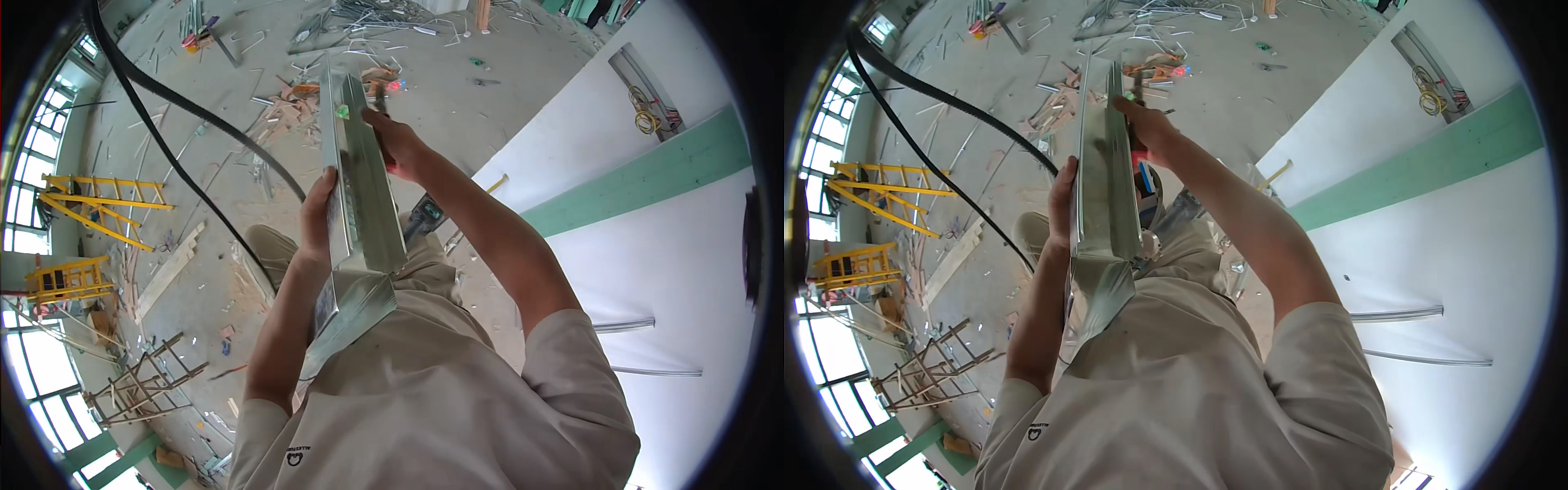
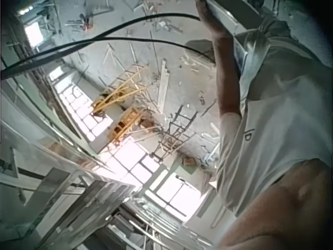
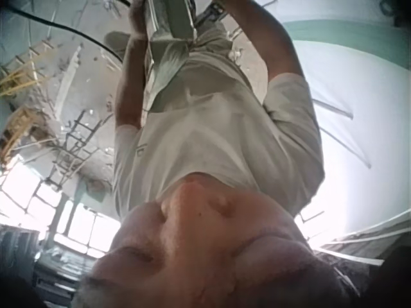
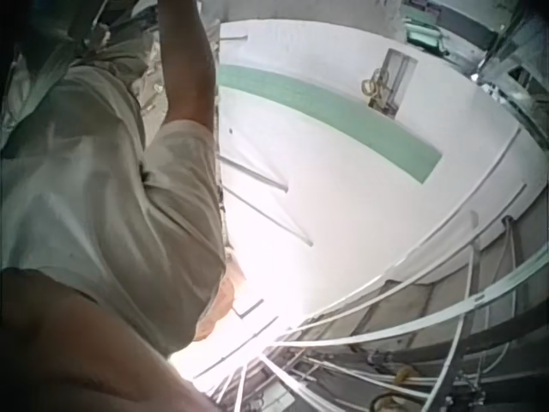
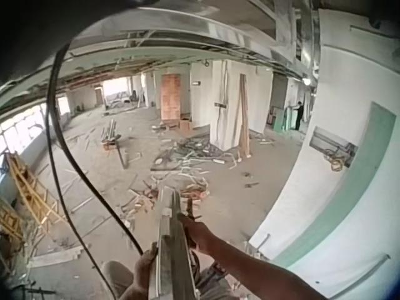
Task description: Measure and cut a metal stud using shears in a renovation project.
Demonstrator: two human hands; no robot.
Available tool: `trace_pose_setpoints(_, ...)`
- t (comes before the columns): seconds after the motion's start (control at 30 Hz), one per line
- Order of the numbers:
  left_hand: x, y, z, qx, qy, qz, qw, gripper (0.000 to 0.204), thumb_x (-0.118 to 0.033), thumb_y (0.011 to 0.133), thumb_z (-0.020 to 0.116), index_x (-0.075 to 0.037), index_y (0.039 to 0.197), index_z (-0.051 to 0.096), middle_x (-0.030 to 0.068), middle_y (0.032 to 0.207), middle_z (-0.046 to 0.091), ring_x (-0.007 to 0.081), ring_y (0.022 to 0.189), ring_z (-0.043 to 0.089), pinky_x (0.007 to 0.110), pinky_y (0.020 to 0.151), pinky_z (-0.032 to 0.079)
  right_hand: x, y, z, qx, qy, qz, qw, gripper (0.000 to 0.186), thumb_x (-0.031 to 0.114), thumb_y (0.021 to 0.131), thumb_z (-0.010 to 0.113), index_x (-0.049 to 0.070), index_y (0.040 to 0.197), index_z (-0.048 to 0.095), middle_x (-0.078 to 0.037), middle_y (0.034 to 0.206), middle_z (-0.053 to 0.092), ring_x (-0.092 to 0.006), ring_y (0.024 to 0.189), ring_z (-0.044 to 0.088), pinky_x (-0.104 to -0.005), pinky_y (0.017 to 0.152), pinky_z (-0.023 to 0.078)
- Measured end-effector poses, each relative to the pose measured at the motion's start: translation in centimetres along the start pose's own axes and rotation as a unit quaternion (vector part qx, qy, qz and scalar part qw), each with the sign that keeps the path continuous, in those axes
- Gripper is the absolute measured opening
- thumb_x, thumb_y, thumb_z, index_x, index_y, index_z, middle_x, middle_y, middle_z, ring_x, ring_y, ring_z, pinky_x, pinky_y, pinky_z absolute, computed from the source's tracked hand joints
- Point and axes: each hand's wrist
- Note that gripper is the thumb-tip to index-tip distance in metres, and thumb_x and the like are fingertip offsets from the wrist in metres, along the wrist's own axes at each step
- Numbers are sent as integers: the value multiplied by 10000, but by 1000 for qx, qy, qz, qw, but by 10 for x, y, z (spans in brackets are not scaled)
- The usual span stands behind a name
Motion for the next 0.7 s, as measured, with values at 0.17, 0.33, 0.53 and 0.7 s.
trace_pose_setpoints(0.17,-2,5,-18,-61,-13,56,997,443,-397,1061,577,-3,1244,660,112,1083,736,202,889,690,355,821,548,-22,-89,-59,42,32,-88,995,417,53,939,676,29,1341,569,-102,1070,697,-206,976,702,-347,796,613)
trace_pose_setpoints(0.33,10,7,-36,-67,-36,40,996,397,-351,1030,629,-16,1235,687,121,1127,746,208,864,696,359,837,556,-16,-229,-73,139,-402,56,903,730,-50,762,599,30,1486,535,-142,1279,676,-210,1058,633,-326,879,517)
trace_pose_setpoints(0.53,28,21,-19,-105,-30,-5,994,420,-346,1043,571,25,1224,648,112,1062,718,196,862,668,336,822,519,-19,-243,-47,143,-572,143,795,783,-5,788,621,57,1556,486,-141,1351,656,-303,1074,640,-377,907,502)
trace_pose_setpoints(0.7,26,22,-14,-152,36,18,987,425,-351,1044,574,21,1236,645,114,1092,715,191,889,664,333,846,511,-41,-232,-58,168,-578,57,796,795,0,791,628,79,1568,479,-130,1367,644,-312,1056,636,-370,888,493)
Point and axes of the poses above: each hand's wrist, its own y-axis towards the middle knuckle, its own z-axis out of the palm, x = y × z
